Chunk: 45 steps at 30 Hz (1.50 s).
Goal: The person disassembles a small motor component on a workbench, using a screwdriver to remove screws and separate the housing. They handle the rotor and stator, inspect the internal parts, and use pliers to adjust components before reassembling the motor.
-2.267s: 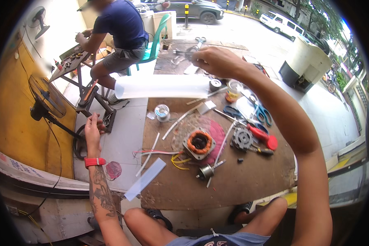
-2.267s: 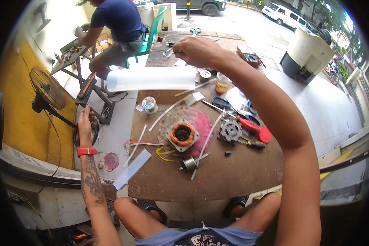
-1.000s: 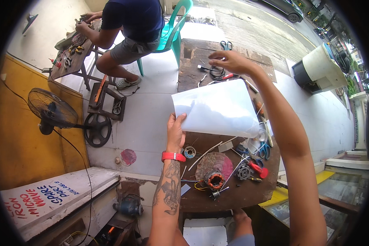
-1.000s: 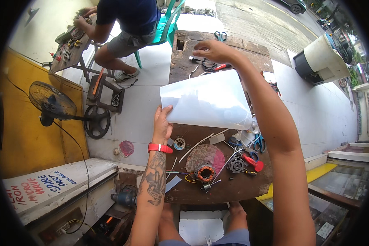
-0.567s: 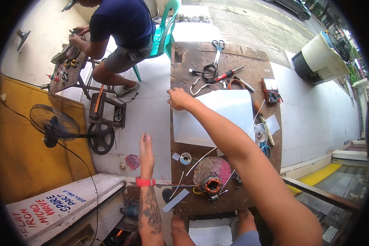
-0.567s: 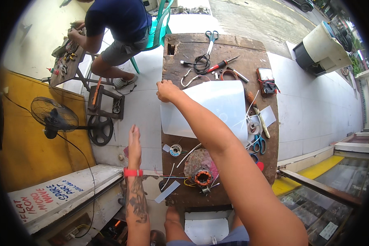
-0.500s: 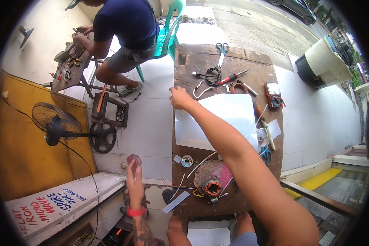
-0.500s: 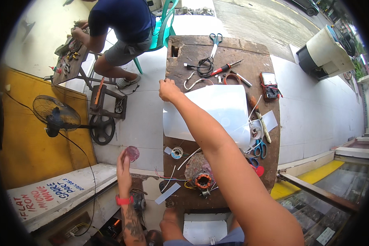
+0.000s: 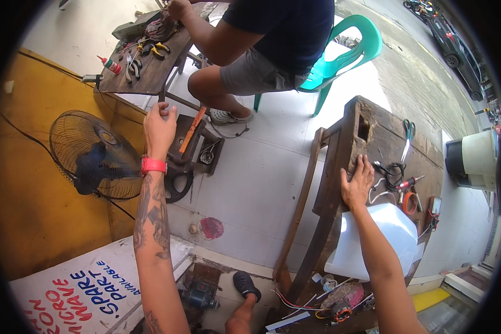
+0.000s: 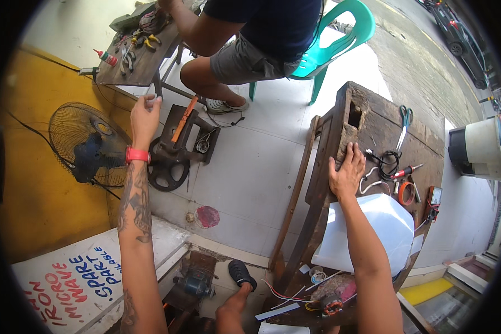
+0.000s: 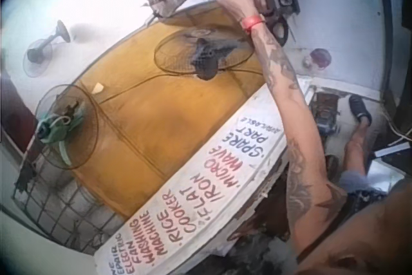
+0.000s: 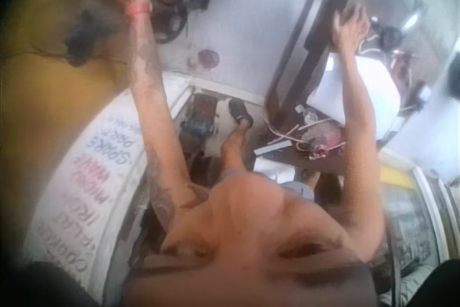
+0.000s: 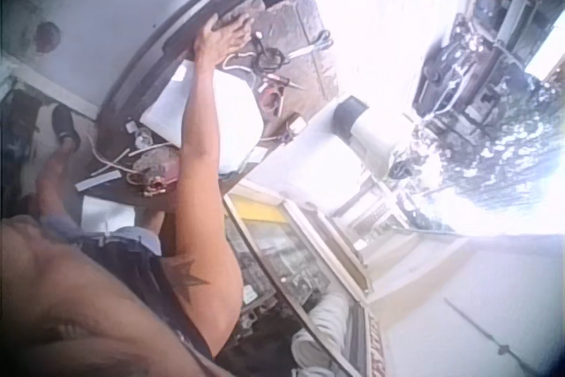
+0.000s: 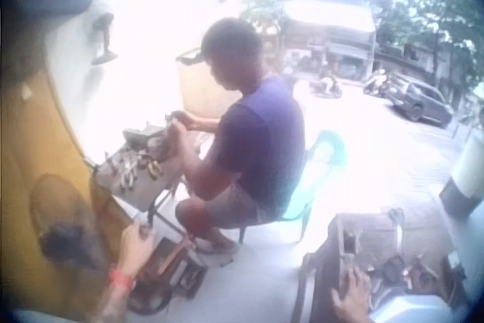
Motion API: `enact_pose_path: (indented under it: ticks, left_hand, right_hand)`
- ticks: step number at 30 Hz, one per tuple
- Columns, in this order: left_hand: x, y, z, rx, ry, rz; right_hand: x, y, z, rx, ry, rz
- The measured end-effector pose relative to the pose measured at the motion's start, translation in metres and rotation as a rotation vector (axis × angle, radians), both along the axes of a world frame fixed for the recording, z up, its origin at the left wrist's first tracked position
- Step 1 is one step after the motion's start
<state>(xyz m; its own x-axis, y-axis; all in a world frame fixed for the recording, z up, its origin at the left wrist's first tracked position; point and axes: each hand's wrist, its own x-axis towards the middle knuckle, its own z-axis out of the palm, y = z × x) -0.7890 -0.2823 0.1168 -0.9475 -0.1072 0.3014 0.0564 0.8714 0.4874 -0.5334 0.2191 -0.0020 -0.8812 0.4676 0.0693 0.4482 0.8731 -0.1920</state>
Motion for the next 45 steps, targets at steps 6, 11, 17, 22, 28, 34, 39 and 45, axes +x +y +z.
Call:
enact_pose_path:
  ticks: [6, 11, 17, 22, 28, 34, 39, 45]
  left_hand:
    - [-0.158, -0.042, -0.071, -0.206, 0.059, 0.055]
    - [-0.240, -0.048, -0.082, -0.319, -0.048, 0.125]
    - [-0.284, -0.040, -0.093, -0.462, -0.166, 0.275]
    - [-0.274, -0.049, -0.096, -0.369, 0.055, 0.319]
    - [-0.249, -0.082, -0.112, -0.145, 0.043, 0.236]
    - [-0.206, -0.148, -0.122, -0.149, 0.138, 0.096]
    - [0.012, -0.118, -0.082, 0.289, 0.027, 0.113]
    - [0.310, -0.028, -0.025, 0.451, -0.160, 0.148]
  right_hand:
    - [0.001, 0.003, 0.005, 0.018, -0.024, 0.030]
    - [0.001, 0.003, 0.005, 0.046, -0.058, 0.050]
    - [0.001, 0.004, 0.008, 0.034, -0.112, 0.039]
    - [0.004, 0.004, 0.008, 0.028, -0.116, 0.038]
    - [-0.003, -0.001, 0.011, 0.039, -0.070, 0.061]
    - [0.003, 0.006, -0.002, 0.077, 0.005, 0.089]
    - [-0.002, 0.001, 0.001, 0.046, -0.002, 0.047]
    - [-0.002, 0.006, -0.015, 0.034, 0.068, 0.056]
